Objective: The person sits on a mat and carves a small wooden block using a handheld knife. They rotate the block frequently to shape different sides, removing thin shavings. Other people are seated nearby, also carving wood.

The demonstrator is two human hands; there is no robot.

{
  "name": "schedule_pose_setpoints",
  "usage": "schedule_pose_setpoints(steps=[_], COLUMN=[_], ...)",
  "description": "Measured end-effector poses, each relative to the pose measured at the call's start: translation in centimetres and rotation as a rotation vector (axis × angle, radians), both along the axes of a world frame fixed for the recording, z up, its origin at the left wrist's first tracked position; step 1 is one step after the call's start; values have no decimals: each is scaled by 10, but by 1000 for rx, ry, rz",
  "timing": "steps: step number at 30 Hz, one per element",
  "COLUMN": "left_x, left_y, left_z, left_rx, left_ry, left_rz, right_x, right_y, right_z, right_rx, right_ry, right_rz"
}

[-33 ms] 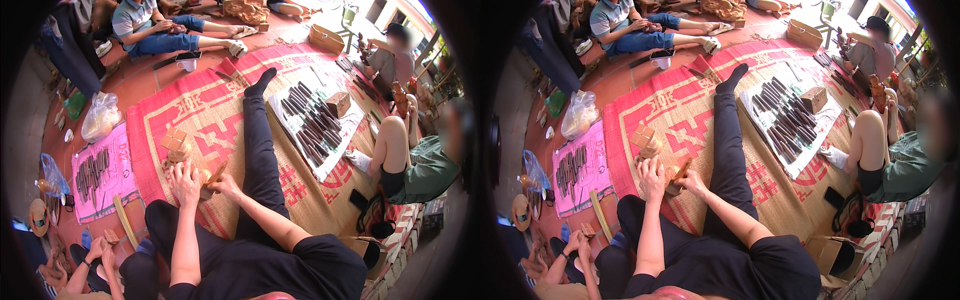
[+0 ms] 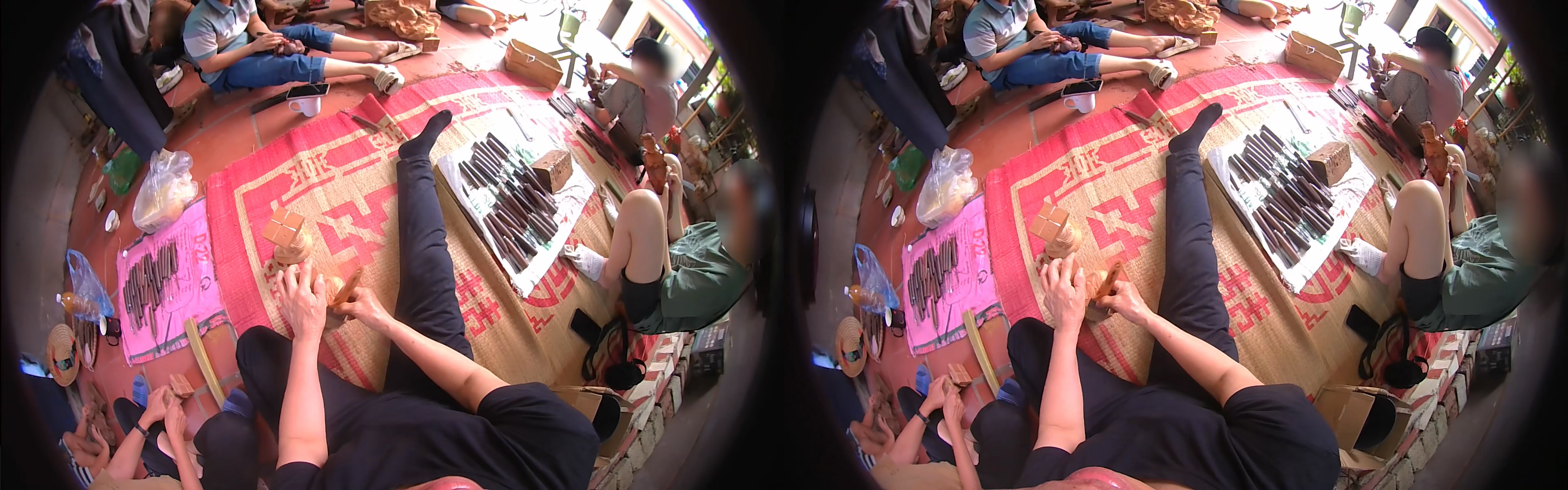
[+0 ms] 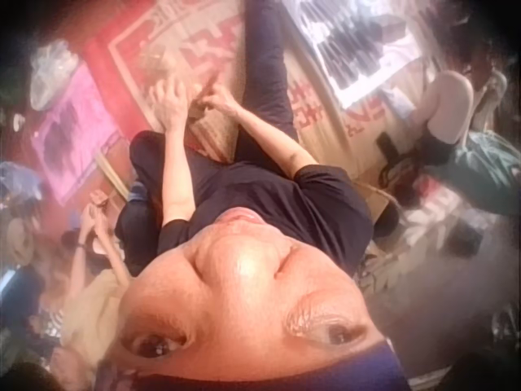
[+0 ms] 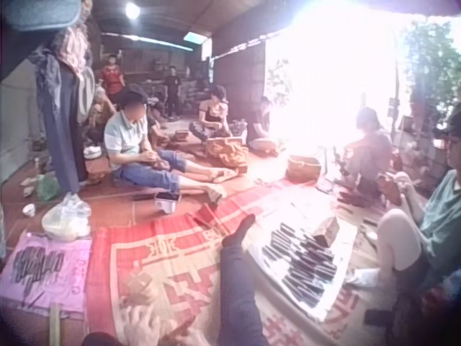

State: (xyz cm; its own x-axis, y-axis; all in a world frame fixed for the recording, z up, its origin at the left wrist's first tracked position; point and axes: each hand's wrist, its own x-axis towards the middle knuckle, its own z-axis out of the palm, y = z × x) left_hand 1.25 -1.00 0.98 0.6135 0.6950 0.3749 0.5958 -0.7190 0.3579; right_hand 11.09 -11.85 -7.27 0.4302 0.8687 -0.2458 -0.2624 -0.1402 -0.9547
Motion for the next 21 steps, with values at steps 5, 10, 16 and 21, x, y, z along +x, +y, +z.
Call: schedule_pose_setpoints(steps=[5,10,16,21], left_x=[-2,-5,-4,-3], left_y=[-1,3,-1,-1], left_z=[1,-1,3,3], left_rx=[19,-24,-57,-16], left_ry=[-18,-13,-13,-10], left_rz=[-9,2,-19,1], right_x=[20,36,16,36], right_y=[13,6,13,22], right_z=[-14,29,-13,2], right_rx=[54,21,-28,-15], right_ry=[110,-8,-70,25], right_rz=[-253,-280,-40,-414])
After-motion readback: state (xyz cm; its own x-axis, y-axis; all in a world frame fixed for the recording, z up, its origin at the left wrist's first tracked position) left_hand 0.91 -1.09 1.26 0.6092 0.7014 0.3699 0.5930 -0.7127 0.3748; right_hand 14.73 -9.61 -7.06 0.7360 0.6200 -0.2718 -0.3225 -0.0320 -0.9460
